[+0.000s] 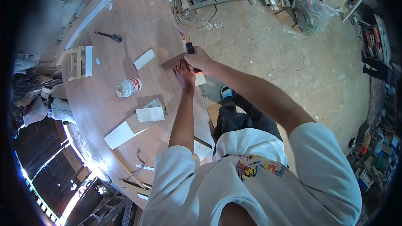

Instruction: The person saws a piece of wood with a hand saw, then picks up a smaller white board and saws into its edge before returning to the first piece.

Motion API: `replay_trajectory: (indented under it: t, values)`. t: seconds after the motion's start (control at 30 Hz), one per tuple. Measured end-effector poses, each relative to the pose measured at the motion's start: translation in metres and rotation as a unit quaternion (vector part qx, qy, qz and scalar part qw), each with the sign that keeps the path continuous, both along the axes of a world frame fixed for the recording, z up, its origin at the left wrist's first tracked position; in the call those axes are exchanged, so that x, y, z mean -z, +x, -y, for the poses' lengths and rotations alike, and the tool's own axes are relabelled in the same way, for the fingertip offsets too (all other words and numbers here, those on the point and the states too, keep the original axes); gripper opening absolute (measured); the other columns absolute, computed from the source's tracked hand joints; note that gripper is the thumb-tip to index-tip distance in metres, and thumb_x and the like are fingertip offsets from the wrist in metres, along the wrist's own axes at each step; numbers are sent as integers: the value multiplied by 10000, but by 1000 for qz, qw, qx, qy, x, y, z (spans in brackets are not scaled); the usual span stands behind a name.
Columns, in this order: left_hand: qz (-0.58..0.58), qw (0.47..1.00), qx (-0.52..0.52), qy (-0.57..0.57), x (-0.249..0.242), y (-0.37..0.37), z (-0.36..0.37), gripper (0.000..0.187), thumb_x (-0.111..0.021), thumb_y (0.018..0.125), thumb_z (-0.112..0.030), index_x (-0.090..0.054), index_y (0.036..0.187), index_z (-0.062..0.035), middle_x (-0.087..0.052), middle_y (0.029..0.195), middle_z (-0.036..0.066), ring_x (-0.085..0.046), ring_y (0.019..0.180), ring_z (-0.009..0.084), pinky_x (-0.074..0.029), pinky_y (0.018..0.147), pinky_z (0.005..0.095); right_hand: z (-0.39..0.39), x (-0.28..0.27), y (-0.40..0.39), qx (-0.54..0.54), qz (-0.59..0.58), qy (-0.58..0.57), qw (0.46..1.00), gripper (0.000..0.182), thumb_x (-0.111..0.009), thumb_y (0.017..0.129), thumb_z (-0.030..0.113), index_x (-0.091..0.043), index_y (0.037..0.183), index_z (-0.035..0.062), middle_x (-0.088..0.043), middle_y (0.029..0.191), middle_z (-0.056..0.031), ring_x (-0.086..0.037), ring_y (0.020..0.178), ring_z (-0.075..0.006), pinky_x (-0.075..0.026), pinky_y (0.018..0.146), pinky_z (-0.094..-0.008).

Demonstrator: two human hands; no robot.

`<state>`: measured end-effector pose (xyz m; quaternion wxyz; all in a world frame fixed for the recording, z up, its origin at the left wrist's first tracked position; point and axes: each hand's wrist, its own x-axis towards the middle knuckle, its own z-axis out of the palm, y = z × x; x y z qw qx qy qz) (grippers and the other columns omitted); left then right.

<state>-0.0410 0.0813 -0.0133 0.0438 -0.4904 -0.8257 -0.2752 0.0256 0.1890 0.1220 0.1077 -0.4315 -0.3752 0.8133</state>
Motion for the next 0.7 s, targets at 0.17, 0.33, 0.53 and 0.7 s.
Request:
replay_trajectory:
  t: [0.17, 0.33, 0.53, 0.7]
  values:
    - [-10, 999, 7, 39, -14, 2, -5, 327, -647, 697, -179, -542, 978, -48, -523, 951, 116, -503, 931, 316, -404, 835, 432, 0, 7, -18, 0, 63, 42, 997, 90, -495, 745, -4, -537, 691, -63, -555, 573, -134, -560, 442, -217, -427, 371, -351]
    - [-11, 998, 24, 50, -13, 1, -3, 282, -629, 717, -187, -550, 955, -58, -528, 956, 112, -503, 928, 316, -401, 820, 430, 6, 10, -12, -39, 97, 61, 993, 35, -479, 799, 20, -453, 777, 11, -470, 540, -73, -485, 411, -164, -394, 348, -327]
    - [17, 999, 0, 39, -14, 2, -6, 235, -617, 710, -170, -523, 899, -67, -512, 918, 104, -504, 906, 314, -396, 812, 434, -2, 7, -6, -23, 77, 15, 997, 41, -482, 793, 17, -459, 759, 15, -485, 542, -74, -487, 398, -166, -384, 345, -328]
    - [18, 999, -9, 31, -13, 2, -6, 222, -609, 723, -189, -512, 885, -74, -507, 909, 101, -505, 903, 309, -390, 822, 437, -2, -3, -5, -4, 69, -28, 997, 120, -562, 802, 69, -474, 731, 30, -495, 536, -59, -496, 397, -156, -373, 344, -323]
